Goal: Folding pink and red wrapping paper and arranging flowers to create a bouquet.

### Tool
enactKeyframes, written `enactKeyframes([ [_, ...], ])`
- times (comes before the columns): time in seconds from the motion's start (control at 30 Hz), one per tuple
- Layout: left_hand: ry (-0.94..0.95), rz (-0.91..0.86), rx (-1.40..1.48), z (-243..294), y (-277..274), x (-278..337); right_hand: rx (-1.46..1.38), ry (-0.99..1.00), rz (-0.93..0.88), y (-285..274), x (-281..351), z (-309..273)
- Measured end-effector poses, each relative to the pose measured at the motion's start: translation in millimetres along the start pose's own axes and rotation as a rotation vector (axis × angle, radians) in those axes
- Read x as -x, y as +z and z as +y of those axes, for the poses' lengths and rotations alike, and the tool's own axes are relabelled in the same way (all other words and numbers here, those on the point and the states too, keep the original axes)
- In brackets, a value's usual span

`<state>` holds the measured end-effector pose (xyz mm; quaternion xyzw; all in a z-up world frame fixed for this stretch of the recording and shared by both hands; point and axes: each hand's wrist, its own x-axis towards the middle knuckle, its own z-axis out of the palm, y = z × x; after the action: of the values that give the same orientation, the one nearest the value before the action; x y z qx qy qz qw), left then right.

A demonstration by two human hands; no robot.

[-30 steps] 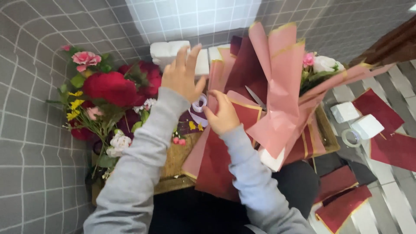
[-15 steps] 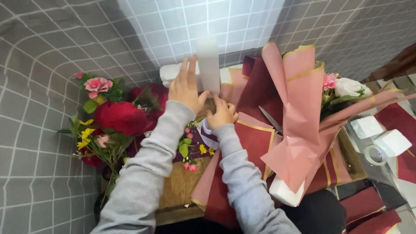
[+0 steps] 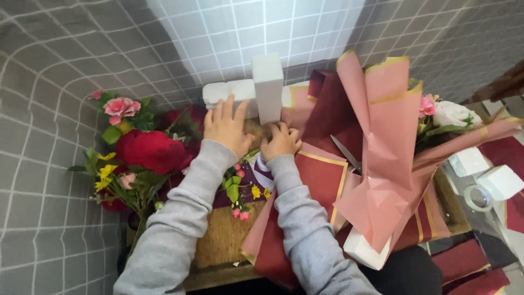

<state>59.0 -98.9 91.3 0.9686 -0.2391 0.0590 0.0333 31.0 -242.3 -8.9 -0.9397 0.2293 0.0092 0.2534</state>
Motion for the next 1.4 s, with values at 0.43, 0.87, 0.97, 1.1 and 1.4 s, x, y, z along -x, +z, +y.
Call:
enactKeyframes([
  [0.43, 0.145, 0.112, 0.416, 63.0, -65.8, 93.5, -0.17, -0.177, 0.028, -55.3, 42.7, -7.6],
  [0.87, -0.066, 0.296, 1.17, 108.2, 23.7, 230.7, -0.577, -0.659, 0.561, -213.0, 219.0, 74.5],
  [0.97, 0.01, 0.233, 1.198, 141.9, 13.4, 227.9, -0.501, -0.543, 0.739, -198.4, 206.4, 149.0],
  [1.1, 0.216, 0.184, 1.199, 187.7, 5.9, 198.1, -0.678, -0.166, 0.788, -150.5, 176.1, 231.6],
  [1.4, -0.154, -0.435, 1.268, 267.8, 69.5, 120.7, -0.743, 0.323, 0.443, -161.1, 180.2, 217.6],
])
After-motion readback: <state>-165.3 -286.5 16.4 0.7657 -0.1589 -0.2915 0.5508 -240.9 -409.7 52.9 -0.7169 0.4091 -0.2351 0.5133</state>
